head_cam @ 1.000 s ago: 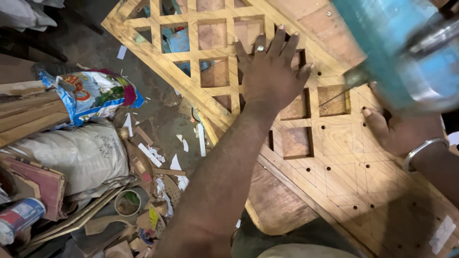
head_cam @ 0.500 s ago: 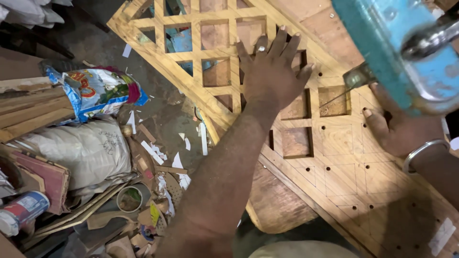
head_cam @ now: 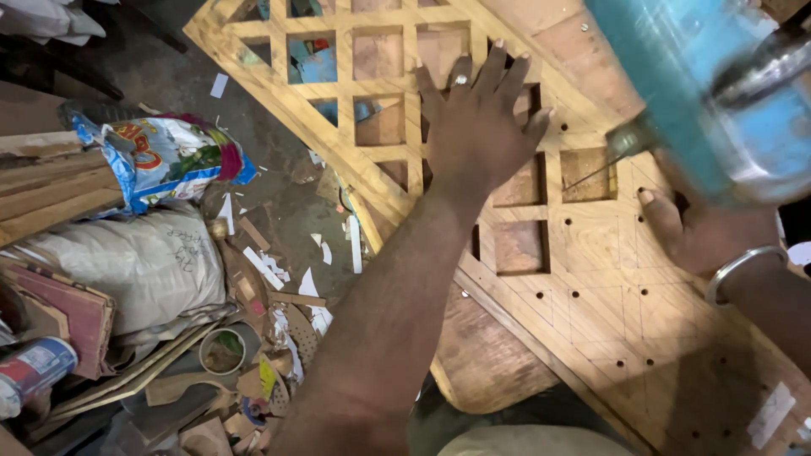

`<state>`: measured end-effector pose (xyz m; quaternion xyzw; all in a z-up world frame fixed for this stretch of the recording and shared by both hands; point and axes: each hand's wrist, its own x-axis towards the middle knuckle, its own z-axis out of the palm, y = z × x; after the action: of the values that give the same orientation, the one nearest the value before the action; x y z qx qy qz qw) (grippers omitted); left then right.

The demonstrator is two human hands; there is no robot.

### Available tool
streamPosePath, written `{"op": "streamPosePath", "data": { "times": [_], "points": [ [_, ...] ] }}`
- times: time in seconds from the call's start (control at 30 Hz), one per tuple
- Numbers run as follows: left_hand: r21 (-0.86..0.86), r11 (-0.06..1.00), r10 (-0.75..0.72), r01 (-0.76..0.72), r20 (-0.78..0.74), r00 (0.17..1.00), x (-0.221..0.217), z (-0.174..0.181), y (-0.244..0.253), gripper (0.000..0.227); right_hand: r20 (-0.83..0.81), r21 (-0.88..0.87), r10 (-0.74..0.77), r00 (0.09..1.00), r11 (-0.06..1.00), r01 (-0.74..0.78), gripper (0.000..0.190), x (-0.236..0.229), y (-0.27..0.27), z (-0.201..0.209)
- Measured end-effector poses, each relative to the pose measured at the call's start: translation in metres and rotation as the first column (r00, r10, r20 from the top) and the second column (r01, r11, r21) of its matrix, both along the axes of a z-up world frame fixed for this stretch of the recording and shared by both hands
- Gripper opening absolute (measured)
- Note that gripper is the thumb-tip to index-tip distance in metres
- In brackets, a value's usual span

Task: Use a motorized fret saw to cut intricate lattice and decorative patterns into a wooden board.

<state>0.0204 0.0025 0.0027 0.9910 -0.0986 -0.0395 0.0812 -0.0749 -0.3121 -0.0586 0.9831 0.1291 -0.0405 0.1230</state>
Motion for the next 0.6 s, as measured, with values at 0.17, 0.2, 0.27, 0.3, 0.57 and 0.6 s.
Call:
{"op": "streamPosePath", "data": {
  "times": [0.17, 0.2, 0.27, 0.3, 0.57, 0.6],
  "points": [
    [-0.008, 1.0, 0.0, 0.0, 0.085, 0.996, 0.01, -0.014, -0.003, 0.068, -0.13, -0.018, -0.121, 0.984, 0.993, 0.12, 0.081, 0.003, -0.008, -0.01],
    [-0.006, 1.0, -0.002, 0.002, 0.085, 0.996, 0.007, -0.012, -0.002, 0.068, -0.131, -0.016, -0.123, 0.984, 0.992, 0.122, 0.081, -0.001, -0.004, -0.006],
    [-0.021, 1.0, -0.012, 0.014, 0.083, 0.997, 0.003, -0.005, -0.001, 0.07, 0.136, -0.061, 0.04, 0.99, 0.998, -0.032, 0.075, -0.008, 0.003, 0.002],
    [-0.021, 1.0, -0.015, 0.017, 0.084, 0.996, -0.006, -0.001, 0.001, 0.07, 0.138, -0.061, 0.038, 0.99, 0.998, -0.029, 0.075, -0.012, 0.008, 0.008],
    [0.0, 1.0, -0.015, 0.015, 0.018, 1.0, -0.013, 0.001, -0.005, 0.071, -0.152, 0.005, -0.079, 0.985, 0.997, 0.081, 0.057, -0.006, 0.017, 0.035],
    [0.001, 1.0, -0.013, 0.013, 0.018, 1.0, -0.013, 0.001, -0.005, 0.071, -0.152, 0.006, -0.078, 0.985, 0.997, 0.079, 0.057, -0.004, 0.018, 0.036]
  ]
}}
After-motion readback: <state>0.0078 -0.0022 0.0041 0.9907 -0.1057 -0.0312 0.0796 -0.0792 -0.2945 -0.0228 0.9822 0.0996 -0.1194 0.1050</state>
